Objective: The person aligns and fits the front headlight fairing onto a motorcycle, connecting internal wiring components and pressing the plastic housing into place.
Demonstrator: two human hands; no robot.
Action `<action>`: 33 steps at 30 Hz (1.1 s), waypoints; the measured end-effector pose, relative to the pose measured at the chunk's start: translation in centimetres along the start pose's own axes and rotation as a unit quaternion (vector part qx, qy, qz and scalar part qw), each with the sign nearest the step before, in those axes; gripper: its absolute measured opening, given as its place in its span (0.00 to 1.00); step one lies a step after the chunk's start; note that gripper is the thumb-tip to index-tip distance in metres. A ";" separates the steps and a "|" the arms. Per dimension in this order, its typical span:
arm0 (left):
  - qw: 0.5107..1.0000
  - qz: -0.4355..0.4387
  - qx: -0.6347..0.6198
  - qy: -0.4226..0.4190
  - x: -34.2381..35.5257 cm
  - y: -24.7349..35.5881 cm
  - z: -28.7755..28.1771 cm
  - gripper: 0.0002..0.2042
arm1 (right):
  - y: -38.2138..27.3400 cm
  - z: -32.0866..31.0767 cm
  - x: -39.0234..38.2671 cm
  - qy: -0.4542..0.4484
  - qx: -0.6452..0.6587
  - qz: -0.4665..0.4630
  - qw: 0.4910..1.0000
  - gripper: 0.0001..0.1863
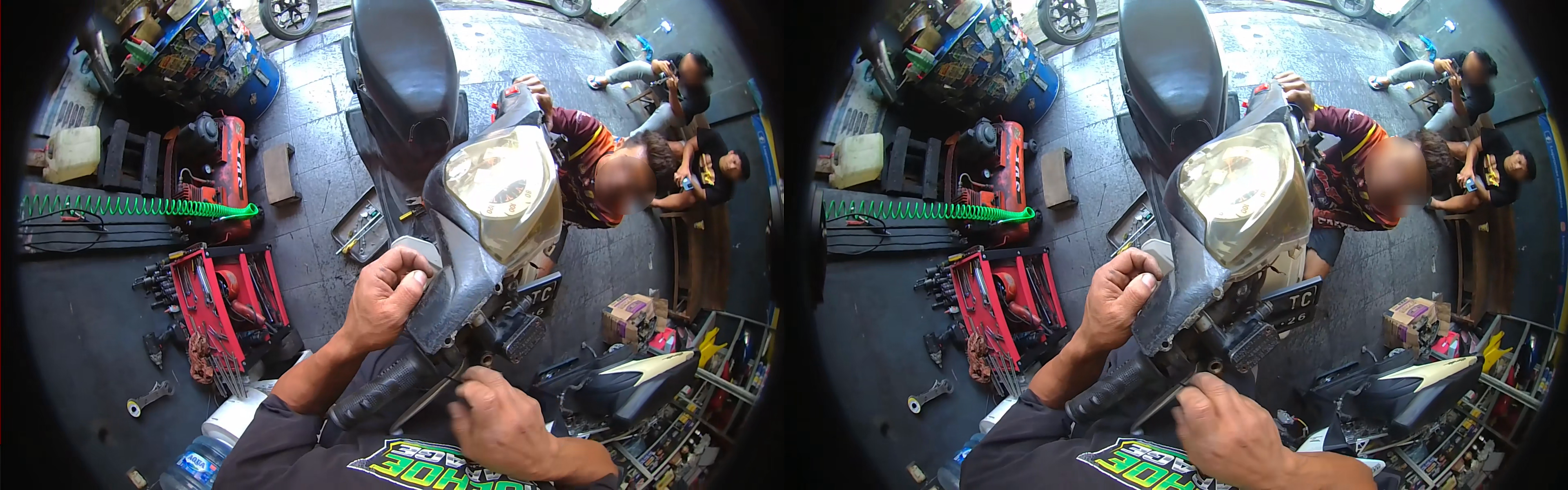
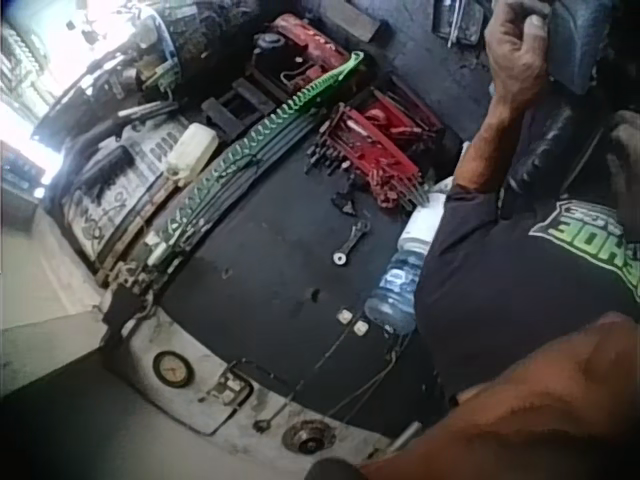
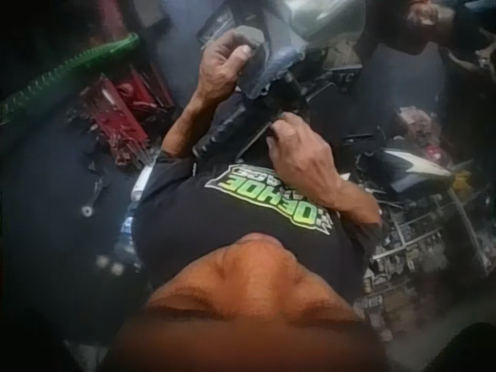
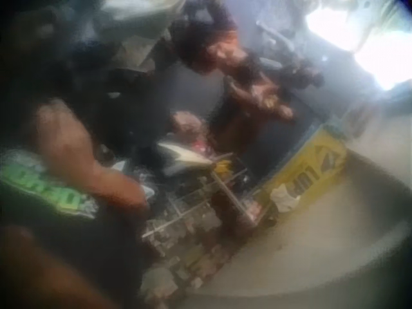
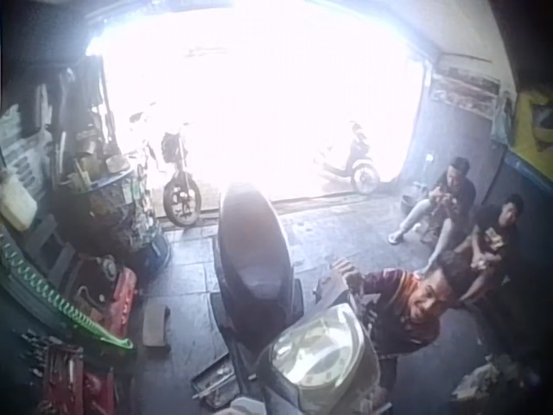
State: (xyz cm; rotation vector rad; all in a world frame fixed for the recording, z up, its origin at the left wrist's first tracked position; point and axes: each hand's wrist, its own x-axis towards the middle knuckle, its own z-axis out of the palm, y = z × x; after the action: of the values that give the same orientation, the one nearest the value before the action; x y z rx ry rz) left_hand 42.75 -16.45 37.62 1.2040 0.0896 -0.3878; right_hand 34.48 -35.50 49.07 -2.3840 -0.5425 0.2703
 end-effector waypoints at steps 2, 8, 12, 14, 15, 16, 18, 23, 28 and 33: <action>1.000 0.003 0.002 0.006 0.1 0.1 0.1 0.05 | -0.2 0.5 0.4 0.010 -0.017 -0.003 1.000 0.19; 0.999 0.017 0.019 0.021 0.2 -0.3 0.4 0.06 | 1.1 1.8 1.3 0.040 -0.128 -0.051 0.990 0.14; 0.998 0.019 0.039 0.046 0.1 -0.7 0.1 0.05 | 2.0 1.7 1.9 0.059 -0.086 -0.103 0.989 0.15; 0.997 0.026 0.038 0.055 0.2 -0.7 0.5 0.05 | 3.5 0.4 0.9 0.052 -0.004 -0.138 0.989 0.14; 0.996 0.043 0.056 0.061 0.0 -0.5 0.4 0.05 | 4.0 -3.5 -1.3 0.007 0.048 -0.144 0.988 0.14; 0.998 0.026 0.046 0.042 0.5 -0.4 0.7 0.05 | 4.5 -6.3 -6.6 0.157 0.029 -0.097 0.982 0.14; 0.998 0.004 0.046 0.042 0.2 -0.1 0.4 0.05 | 7.7 -10.2 -15.7 0.268 0.127 0.051 0.954 0.15; 0.997 0.023 0.062 0.036 0.2 -0.1 0.3 0.06 | 16.4 -0.6 -23.1 -0.012 0.326 0.437 0.838 0.14; 0.997 0.022 0.052 0.056 -0.1 0.3 -0.2 0.05 | 23.7 18.4 -31.0 -0.018 0.079 0.423 0.902 0.19; 0.997 0.005 0.068 0.032 0.5 1.2 0.1 0.06 | 26.3 24.2 -35.5 -0.105 0.072 0.502 0.855 0.19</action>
State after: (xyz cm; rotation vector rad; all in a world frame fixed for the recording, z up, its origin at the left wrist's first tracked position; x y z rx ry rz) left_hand 43.63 -16.33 38.63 1.3503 0.1146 -0.3507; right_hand 3.02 -55.83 15.37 -2.2842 0.6807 0.9851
